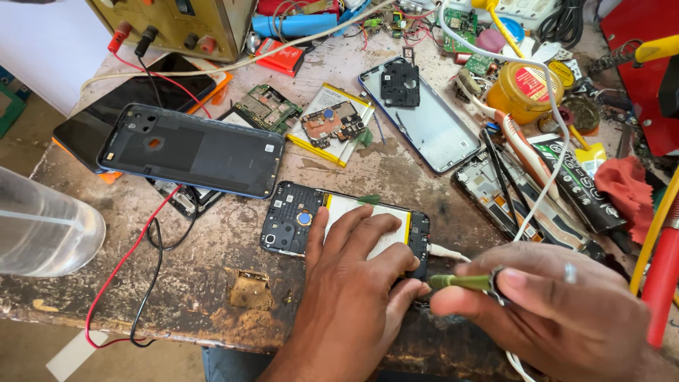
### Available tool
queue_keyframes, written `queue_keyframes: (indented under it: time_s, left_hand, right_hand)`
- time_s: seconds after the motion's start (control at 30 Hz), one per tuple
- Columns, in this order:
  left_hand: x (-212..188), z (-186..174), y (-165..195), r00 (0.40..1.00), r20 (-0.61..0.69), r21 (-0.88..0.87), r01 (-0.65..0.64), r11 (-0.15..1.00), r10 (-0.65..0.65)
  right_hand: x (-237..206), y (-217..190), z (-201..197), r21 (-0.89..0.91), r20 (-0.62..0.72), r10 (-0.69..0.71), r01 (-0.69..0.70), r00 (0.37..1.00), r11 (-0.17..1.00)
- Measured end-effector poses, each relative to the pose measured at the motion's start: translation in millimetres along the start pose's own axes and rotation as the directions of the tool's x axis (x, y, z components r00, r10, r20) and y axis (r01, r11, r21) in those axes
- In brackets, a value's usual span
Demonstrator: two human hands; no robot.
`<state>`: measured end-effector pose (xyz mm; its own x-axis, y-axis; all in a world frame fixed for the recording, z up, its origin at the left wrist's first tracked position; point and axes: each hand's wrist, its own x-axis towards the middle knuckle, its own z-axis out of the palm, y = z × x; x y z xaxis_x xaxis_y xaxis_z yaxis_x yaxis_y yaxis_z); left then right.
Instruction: The person uses a green-handled screwdriver to remove screws from a disassembled smartphone, then reassembles the device and powers it on to confirm the screen displays a password prompt.
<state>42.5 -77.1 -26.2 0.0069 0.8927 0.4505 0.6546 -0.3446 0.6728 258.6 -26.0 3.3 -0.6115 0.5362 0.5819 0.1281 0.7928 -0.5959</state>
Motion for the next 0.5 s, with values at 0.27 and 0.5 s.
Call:
queue_keyframes:
  time_s: [0.27, 0.5]
  left_hand:
    - [0, 1, -3, 1.0, 0.016, 0.012, -0.019, 1.0, 0.019]
    - [-2, 3, -4, 1.0, 0.011, 0.015, -0.025, 1.0, 0.025]
  right_hand:
    - [-1, 5, -2, 0.768, 0.201, 0.866, -0.622, 0.458, 0.151]
    - [-22, 20, -7, 0.835, 0.391, 0.612, -0.545, 0.687, 0.078]
